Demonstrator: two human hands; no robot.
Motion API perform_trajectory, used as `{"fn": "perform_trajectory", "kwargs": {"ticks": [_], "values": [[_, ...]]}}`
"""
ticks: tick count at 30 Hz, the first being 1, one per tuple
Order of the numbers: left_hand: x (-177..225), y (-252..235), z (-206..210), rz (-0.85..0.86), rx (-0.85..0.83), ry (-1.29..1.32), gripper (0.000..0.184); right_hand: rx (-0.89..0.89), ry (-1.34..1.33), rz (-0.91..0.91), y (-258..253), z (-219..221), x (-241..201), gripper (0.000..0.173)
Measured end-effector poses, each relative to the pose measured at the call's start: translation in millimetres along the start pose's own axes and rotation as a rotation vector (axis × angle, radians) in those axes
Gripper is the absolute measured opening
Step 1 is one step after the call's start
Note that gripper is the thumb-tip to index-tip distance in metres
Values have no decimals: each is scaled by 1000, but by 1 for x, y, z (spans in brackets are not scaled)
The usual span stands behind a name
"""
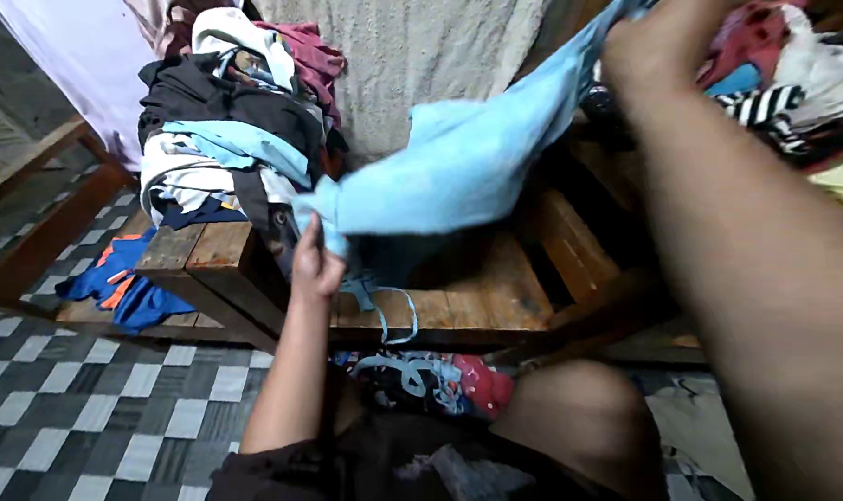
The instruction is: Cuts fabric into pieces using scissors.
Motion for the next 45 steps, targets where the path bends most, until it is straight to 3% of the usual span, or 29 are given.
{"fn": "perform_trajectory", "kwargs": {"ticks": [2, 4, 6, 8, 12, 16, 20, 27, 31, 38, 41, 45], "values": [[-55, 27, -37, -267, 183, 35, 29, -232, 126, 35, 35, 28, 15, 55], [-99, 56, -59, -538, 392, -50, 20, -415, 244, 89, 71, 54, 39, 53], [-123, 80, -68, -705, 464, -144, 18, -512, 294, 162, 107, 68, 61, 58], [-131, 93, -67, -783, 435, -255, 20, -561, 248, 210, 145, 72, 74, 62], [-129, 92, -65, -770, 253, -446, 22, -827, -37, 363, 245, 84, 96, 50], [-124, 82, -54, -604, 174, -326, 30, -1094, -523, 605, 362, 85, 95, 34], [-121, 74, -43, -492, 60, -208, 28, -1297, -807, 628, 428, 81, 81, 37], [-120, 71, -28, -512, -111, -233, 28, -1311, -857, 593, 446, 87, 81, 51], [-120, 69, -26, -520, -125, -263, 29, -1255, -851, 585, 443, 88, 78, 33], [-130, 75, -19, -557, -164, -265, 28, -1193, -827, 543, 428, 92, 69, 43], [-132, 78, -17, -571, -166, -292, 27, -1201, -772, 525, 422, 93, 65, 30], [-132, 78, -19, -570, -183, -319, 25, -1214, -748, 580, 419, 93, 62, 26]]}}
Point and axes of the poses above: each hand's wrist, its own y-axis away from the middle knuckle, its own z-axis out of the palm, x = y × z, the point moved 7 cm from there along -y, towards the middle knuckle, and after that the axes turned 1 degree about -y, right-handed, at the moved point
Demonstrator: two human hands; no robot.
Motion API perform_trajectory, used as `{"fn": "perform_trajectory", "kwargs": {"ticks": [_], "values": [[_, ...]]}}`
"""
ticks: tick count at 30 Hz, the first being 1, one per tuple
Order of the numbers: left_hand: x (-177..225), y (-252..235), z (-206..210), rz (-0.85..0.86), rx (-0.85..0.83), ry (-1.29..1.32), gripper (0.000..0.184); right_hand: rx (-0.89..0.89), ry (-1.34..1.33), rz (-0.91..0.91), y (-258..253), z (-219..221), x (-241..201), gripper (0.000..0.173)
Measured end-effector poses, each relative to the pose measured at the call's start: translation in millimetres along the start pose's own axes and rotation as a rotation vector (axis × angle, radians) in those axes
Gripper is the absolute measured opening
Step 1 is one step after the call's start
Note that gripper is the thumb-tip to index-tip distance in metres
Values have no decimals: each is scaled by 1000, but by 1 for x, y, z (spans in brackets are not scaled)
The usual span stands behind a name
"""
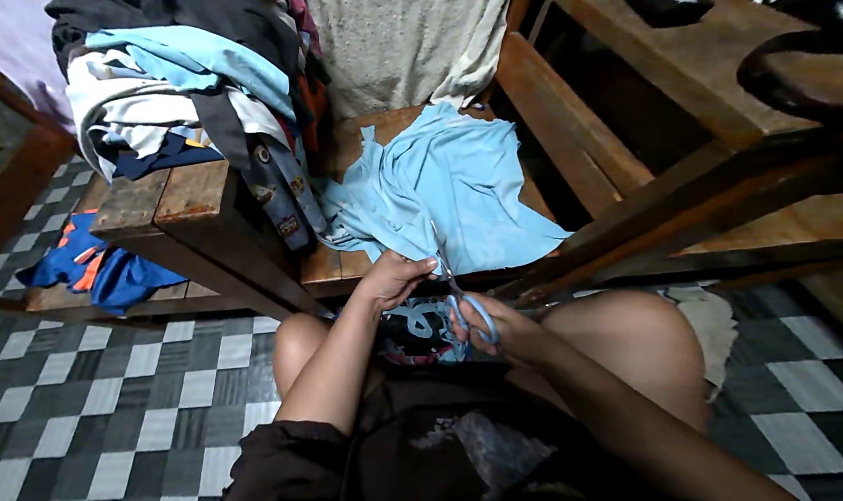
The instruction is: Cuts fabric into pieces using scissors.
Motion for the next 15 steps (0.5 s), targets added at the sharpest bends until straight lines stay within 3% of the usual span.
{"fn": "perform_trajectory", "kwargs": {"ticks": [9, 15], "values": [[-5, 0, -3, -31, 37, -26, 21, -74, -140, 5, 0, 3, 1, 35], [-11, -11, -25, -62, 258, 6, 21, -42, -126, 66, 5, 3, 11, 32]]}}
Point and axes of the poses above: each hand's wrist, its own y-axis away from the middle knuckle, its own z-axis out of the palm, x = y × z, the point moved 7 cm from there along -y, towards the middle knuckle, and after that the axes turned 1 degree about -y, right-handed, at the moved point
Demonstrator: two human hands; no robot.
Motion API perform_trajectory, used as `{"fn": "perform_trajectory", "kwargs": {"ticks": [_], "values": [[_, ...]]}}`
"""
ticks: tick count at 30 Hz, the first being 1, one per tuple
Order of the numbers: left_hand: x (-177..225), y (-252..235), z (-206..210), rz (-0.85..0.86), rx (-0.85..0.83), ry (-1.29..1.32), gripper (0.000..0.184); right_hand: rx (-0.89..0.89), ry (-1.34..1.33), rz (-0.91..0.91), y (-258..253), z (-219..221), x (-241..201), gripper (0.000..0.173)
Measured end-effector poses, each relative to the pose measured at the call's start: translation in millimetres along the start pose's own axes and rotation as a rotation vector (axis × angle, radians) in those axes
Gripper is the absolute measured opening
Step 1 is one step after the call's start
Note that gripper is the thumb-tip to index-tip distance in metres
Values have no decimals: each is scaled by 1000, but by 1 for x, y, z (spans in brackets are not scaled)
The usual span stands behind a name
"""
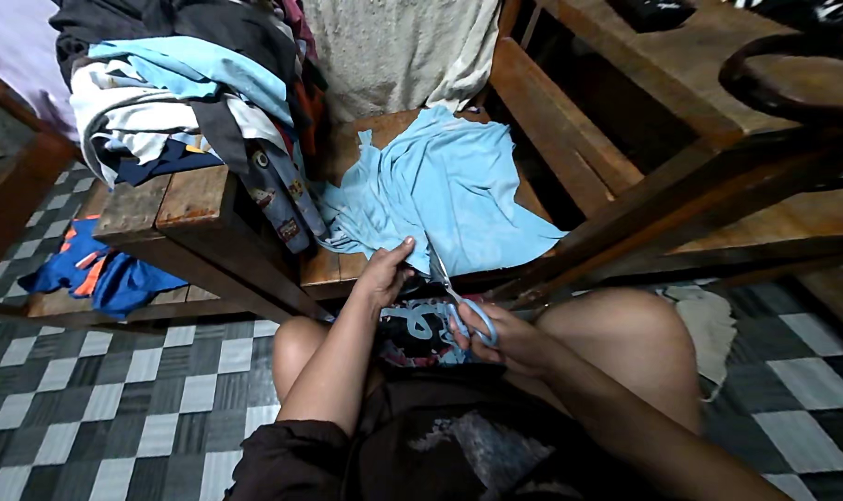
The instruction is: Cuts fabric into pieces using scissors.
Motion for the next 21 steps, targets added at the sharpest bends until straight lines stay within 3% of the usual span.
{"fn": "perform_trajectory", "kwargs": {"ticks": [3, 9, 15, 21], "values": [[-4, -3, 1, -15, 1, 85, 19, 31, -50, 37, 3, 4, 6, 32], [-9, 1, 10, -27, -163, 226, 24, 70, -161, 46, 9, 12, 9, 33], [-12, 9, 19, 9, -227, 270, 32, -8, -190, 3, 12, 18, 6, 35], [-6, 12, 20, 106, -210, 285, 44, -92, -156, -42, 13, 19, 5, 58]]}}
Point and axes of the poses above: each hand's wrist, its own y-axis away from the middle knuckle, its own z-axis out of the palm, x = y × z, the point moved 7 cm from there along -y, towards the middle knuckle, and after that the axes turned 1 degree about -y, right-handed, at the moved point
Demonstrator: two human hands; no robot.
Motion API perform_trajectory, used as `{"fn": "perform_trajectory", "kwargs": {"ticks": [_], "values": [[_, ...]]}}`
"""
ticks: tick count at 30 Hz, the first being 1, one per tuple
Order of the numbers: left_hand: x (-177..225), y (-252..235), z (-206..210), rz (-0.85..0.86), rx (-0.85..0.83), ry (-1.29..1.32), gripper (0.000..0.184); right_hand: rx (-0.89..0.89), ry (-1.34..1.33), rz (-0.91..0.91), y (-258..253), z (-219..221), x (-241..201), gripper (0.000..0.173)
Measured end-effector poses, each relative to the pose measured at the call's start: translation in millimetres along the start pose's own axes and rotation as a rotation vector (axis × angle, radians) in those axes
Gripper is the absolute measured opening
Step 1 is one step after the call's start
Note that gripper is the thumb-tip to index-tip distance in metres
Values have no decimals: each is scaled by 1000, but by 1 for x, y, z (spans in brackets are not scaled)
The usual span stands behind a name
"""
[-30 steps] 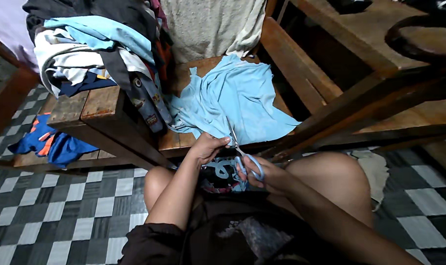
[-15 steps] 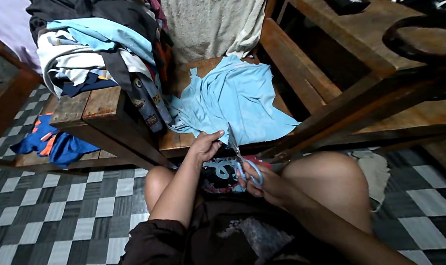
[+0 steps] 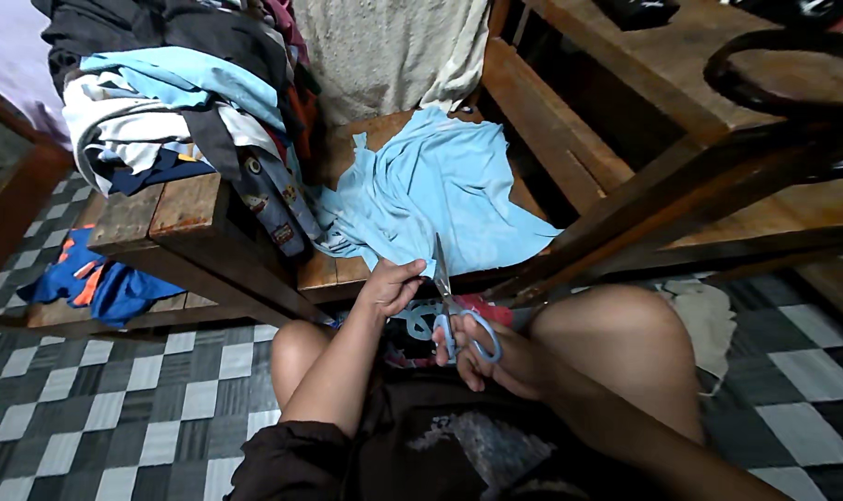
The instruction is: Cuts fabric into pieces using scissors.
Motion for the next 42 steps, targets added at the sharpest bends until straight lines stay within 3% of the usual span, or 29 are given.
{"fn": "perform_trajectory", "kwargs": {"ticks": [3, 6, 21, 34, 42], "values": [[3, 0, 1, 35, -29, 26, 51, 5, 15, -30, -2, 0, -4, 62], [5, -1, 2, 55, -64, -28, 56, 31, 47, -54, -4, 1, -14, 52], [15, -1, 6, 107, -4, -204, 37, 107, 97, 3, -14, 4, -25, 43], [14, -2, 5, 93, -1, -253, 41, 246, 37, -93, -14, 1, -23, 29], [13, 3, 8, 45, -54, -299, 40, 209, 6, -88, -14, -2, -27, 35]]}}
Point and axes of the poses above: each hand's wrist, its own y-axis away from the middle knuckle, its own z-axis out of the palm, x = y × z, the point moved 7 cm from there along -y, towards the middle knuckle, and after that the axes turned 1 degree about -y, right-handed, at the moved point
